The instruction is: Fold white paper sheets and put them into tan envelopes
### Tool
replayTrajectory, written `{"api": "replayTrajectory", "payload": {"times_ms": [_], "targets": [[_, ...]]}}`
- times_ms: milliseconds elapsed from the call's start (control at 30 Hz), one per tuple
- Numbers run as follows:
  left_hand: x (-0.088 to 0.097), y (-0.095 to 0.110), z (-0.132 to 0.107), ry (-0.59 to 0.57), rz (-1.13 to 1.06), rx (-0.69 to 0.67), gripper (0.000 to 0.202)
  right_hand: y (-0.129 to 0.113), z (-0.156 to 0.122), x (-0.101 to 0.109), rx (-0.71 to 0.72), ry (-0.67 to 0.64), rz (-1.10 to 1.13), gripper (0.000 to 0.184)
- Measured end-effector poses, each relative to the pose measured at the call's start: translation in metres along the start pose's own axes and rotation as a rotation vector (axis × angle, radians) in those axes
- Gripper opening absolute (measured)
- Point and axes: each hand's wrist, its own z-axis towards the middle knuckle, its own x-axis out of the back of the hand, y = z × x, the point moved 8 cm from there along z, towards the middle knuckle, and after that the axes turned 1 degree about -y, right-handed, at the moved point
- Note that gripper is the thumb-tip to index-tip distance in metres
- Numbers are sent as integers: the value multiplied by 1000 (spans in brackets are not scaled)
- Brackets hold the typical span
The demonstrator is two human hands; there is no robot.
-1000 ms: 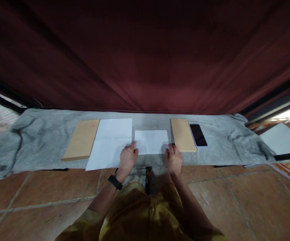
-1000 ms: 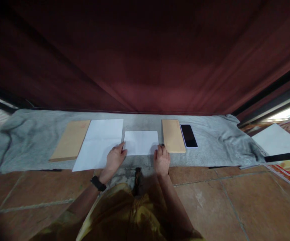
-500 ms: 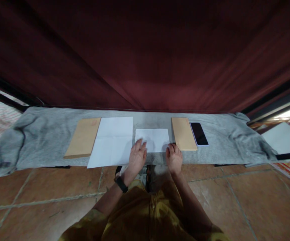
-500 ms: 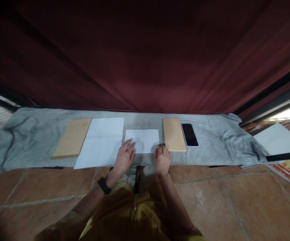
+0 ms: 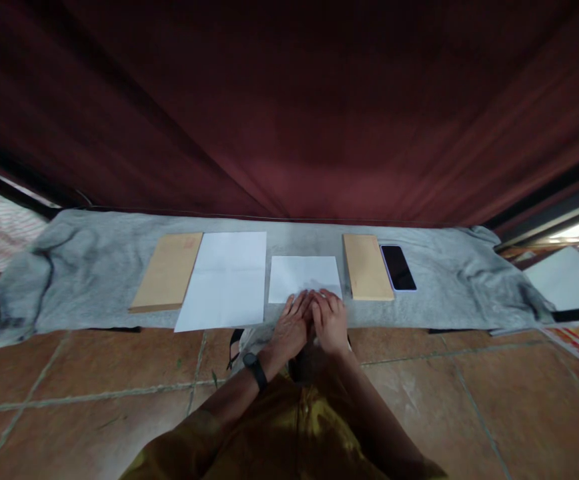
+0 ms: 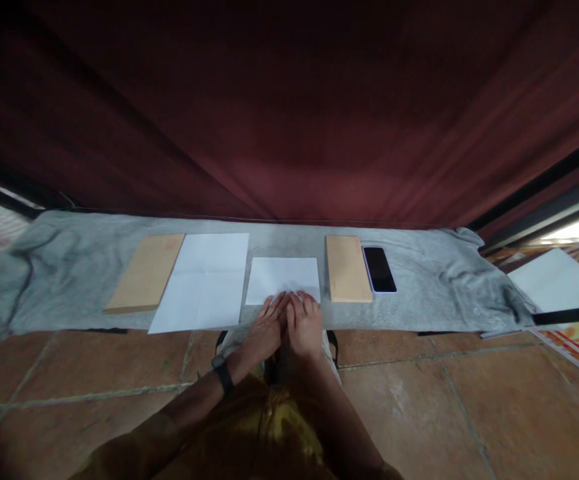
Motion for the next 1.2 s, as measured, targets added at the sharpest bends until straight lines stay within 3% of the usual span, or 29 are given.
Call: {"api": "replayTrajectory", "payload": {"times_ms": [133,267,567,967,1200], "targets": [[-4,-6,-2,-19,-99,24,50,-28,-1,-25,123,-119,137,46],[-9,-11,-8,-21,-29,60,52,-30,-5,-35,168,-202,109,49],[2,-13,-20,53,103,83,61,-16,-7,-29,205,-257,21,52],[10,-31,-35,94,236,136,77,14,-11,-18,218,-177,-195,49],[16,-32,-44,86,291,176,81,37,-19,-6,217,-154,-196,54]]}}
